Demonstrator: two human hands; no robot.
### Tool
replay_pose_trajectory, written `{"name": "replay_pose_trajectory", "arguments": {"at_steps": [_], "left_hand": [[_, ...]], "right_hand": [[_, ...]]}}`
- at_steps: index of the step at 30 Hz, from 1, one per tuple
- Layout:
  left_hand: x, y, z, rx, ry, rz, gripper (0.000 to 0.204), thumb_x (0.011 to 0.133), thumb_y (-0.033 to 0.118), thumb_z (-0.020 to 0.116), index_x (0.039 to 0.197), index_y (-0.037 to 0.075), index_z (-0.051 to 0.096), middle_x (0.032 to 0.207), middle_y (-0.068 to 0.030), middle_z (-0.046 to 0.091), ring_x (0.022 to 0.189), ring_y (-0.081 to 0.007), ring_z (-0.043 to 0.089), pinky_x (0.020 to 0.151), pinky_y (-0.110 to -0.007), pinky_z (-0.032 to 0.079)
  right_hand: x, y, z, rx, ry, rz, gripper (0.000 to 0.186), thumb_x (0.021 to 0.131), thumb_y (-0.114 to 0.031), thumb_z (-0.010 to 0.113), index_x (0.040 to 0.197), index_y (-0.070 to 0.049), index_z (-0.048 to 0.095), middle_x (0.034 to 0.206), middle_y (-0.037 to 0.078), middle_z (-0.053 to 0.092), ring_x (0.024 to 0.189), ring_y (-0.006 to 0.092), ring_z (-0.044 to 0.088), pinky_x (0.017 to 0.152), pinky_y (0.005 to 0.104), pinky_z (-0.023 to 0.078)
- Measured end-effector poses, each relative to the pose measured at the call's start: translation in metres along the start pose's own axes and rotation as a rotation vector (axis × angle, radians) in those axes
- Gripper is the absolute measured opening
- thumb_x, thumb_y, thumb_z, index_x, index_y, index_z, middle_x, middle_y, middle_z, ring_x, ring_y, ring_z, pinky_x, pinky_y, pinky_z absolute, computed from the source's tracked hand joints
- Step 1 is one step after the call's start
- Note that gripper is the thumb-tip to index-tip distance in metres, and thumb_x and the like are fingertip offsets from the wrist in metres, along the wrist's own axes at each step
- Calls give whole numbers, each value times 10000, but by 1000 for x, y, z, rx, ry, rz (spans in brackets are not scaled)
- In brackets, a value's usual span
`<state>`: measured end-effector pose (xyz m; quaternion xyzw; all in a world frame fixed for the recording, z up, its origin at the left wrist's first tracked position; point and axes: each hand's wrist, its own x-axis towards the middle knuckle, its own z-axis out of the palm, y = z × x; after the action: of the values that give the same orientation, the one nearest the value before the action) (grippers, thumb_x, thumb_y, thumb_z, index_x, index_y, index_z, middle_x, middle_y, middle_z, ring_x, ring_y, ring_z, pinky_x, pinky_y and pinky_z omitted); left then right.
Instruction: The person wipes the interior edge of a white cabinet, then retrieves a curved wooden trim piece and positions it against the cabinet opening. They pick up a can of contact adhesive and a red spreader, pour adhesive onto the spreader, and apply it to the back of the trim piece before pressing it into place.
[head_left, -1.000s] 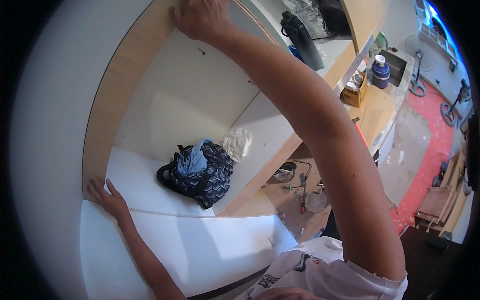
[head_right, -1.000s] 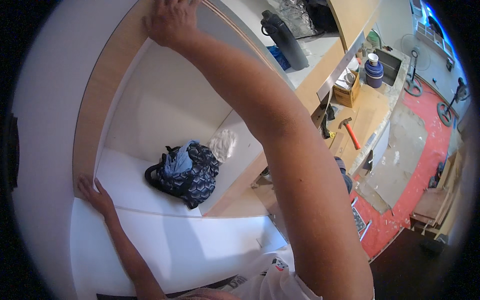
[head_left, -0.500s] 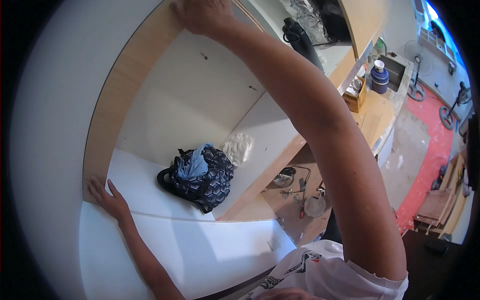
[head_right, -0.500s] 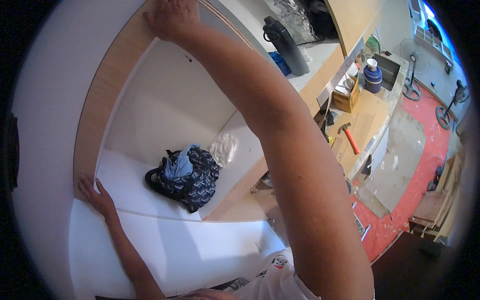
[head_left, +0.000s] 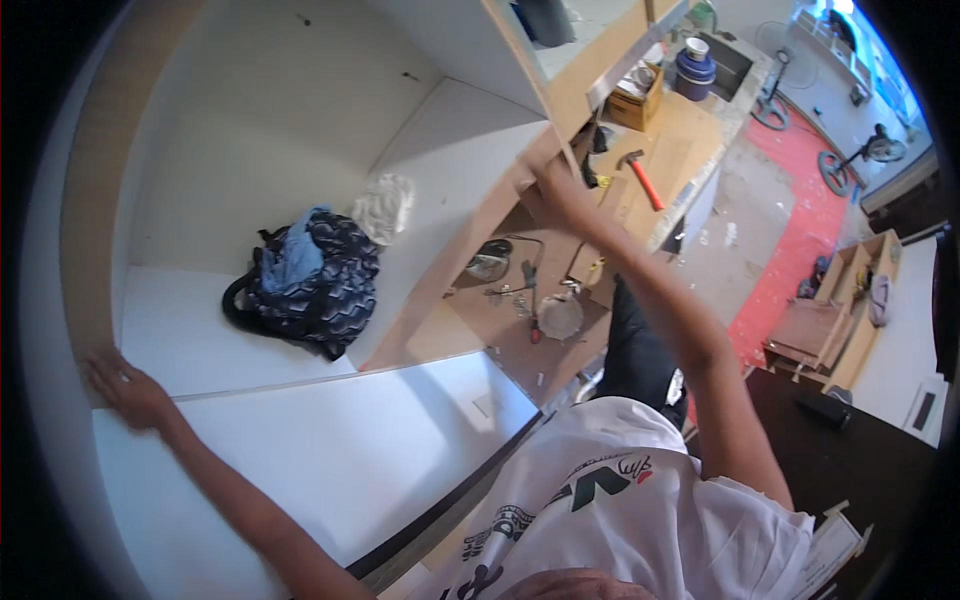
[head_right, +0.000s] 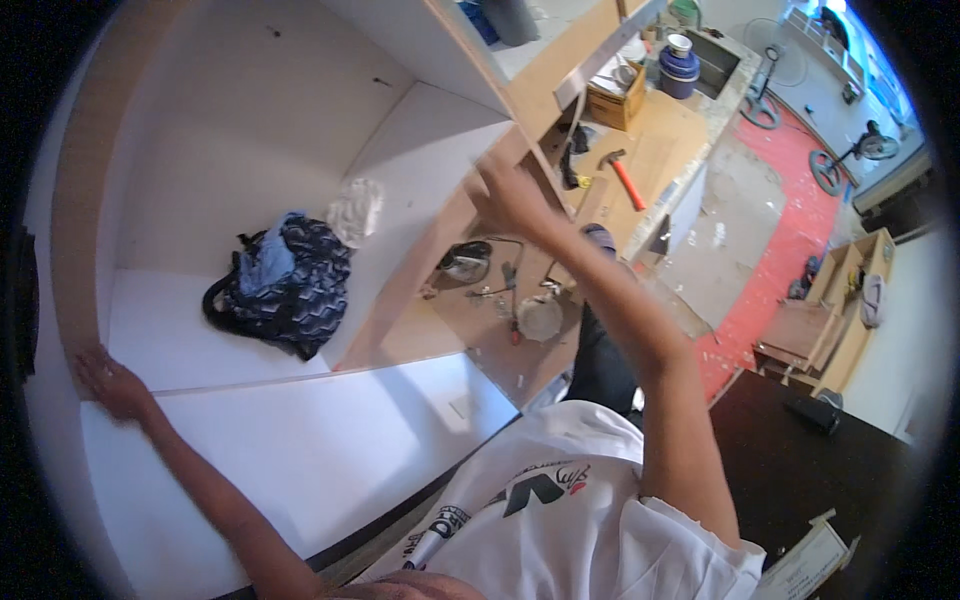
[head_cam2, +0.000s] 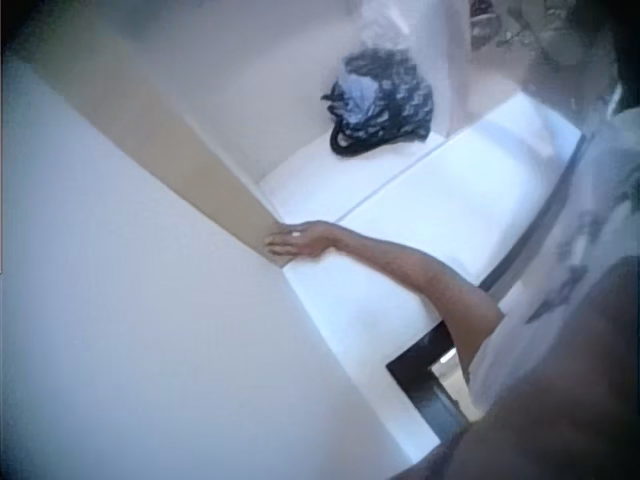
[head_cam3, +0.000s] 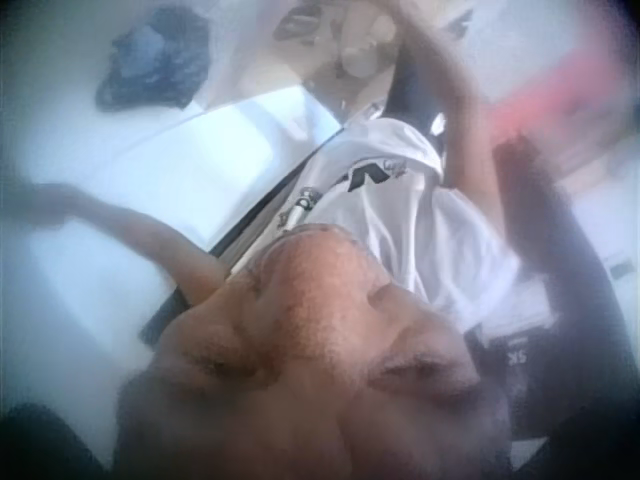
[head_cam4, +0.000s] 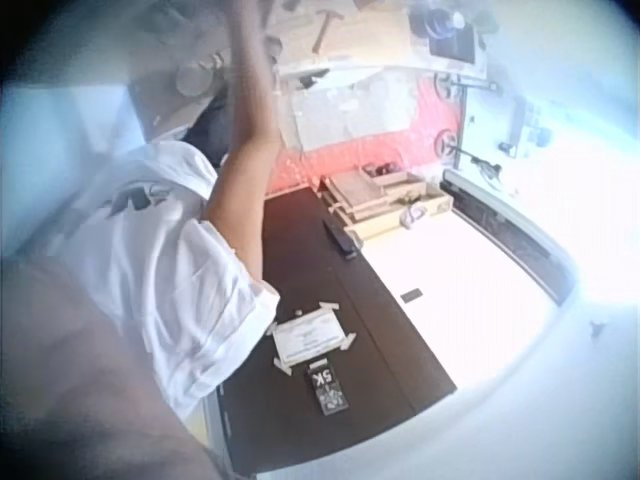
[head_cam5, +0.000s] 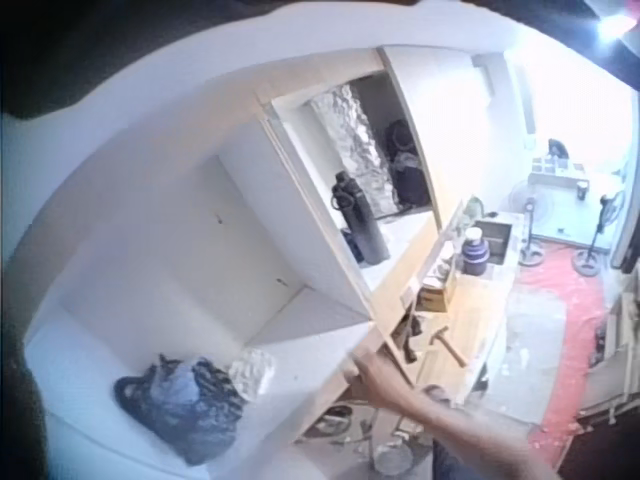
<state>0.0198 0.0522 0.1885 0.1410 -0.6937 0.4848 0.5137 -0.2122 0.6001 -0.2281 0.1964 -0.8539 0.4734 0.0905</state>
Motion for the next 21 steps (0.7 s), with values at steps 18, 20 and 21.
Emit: {"name": "replay_pose_trajectory", "arguments": {"at_steps": [18,20,21], "left_hand": [[6,49,-42,-83,-14,-74,616,1027,466,520,1528,127,400,1541,-147,413,1424,-358,398,1060,-487,485],[5,46,-48,-121,-17,-63,612,1032,460,513,1535,137,385,1550,-143,397,1427,-359,393,1049,-490,497],[6,45,-52,-135,-24,-64,611,1033,459,510,1539,143,379,1556,-142,386,1428,-359,391,1044,-491,502]], "right_hand": [[-309,77,39,-256,-120,451,274,825,-194,674,1066,-73,727,1087,116,705,1052,327,622,929,473,440],[-312,74,44,-258,-122,418,276,822,-195,675,1065,-76,728,1086,112,707,1050,323,622,929,467,438],[-314,72,47,-257,-118,408,277,819,-197,677,1064,-77,729,1086,111,708,1048,321,623,927,464,438]]}}
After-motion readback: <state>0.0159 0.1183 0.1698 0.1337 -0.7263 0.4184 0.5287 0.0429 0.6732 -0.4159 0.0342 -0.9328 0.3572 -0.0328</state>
